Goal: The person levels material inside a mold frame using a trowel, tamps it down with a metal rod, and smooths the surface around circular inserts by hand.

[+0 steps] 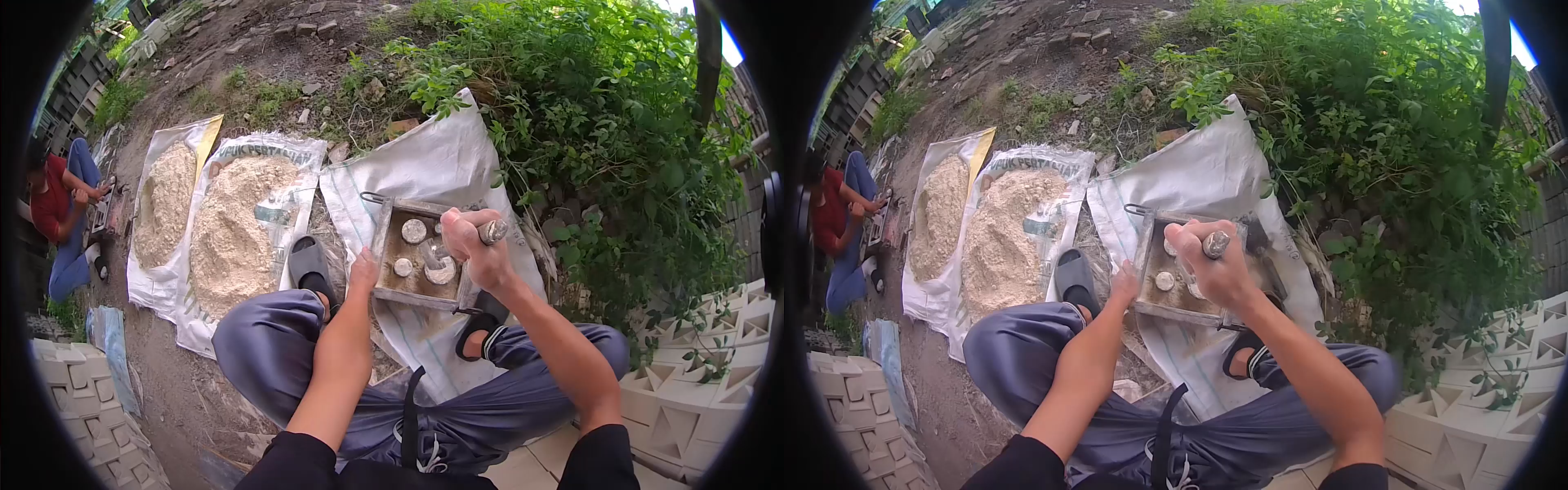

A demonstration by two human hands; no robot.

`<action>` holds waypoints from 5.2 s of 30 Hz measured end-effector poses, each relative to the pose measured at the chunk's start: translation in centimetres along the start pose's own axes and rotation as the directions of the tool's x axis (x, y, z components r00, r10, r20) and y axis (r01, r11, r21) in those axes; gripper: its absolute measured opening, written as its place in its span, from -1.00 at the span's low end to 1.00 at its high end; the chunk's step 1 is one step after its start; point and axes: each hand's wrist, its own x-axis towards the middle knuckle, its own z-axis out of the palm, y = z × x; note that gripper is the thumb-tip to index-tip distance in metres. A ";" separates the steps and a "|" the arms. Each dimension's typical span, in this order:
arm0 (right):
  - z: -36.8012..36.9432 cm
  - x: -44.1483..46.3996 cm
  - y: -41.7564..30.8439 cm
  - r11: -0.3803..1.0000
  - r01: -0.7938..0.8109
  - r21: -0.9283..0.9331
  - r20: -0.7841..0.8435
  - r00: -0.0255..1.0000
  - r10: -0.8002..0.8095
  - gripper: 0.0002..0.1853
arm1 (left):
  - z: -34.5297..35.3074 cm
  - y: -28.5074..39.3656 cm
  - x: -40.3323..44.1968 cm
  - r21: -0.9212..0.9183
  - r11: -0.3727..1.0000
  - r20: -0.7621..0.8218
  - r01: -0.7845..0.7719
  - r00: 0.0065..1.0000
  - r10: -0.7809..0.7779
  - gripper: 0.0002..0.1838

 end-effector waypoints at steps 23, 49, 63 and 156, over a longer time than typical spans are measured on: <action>2.4 -5.7 8.0 0.997 -0.006 -0.081 -0.318 0.948 -0.021 -0.51 | -19.1 29.1 -11.4 0.324 0.604 0.668 -0.728 0.628 0.399 -0.62; 3.8 -2.8 13.4 0.996 -0.023 -0.084 -0.506 0.862 -0.023 -0.68 | -15.1 26.4 -5.3 0.334 0.576 0.845 -0.746 0.507 0.168 -0.68; 4.2 -4.9 13.2 0.941 0.014 -0.337 -0.319 0.939 -0.128 -0.70 | -13.7 28.8 -5.5 0.327 0.424 0.861 -0.845 0.451 0.234 -0.64; 3.2 -7.2 10.5 0.981 -0.159 -0.113 -0.368 0.924 0.107 -0.70 | -16.3 29.0 -6.0 0.213 0.595 0.795 -0.775 0.492 0.356 -0.39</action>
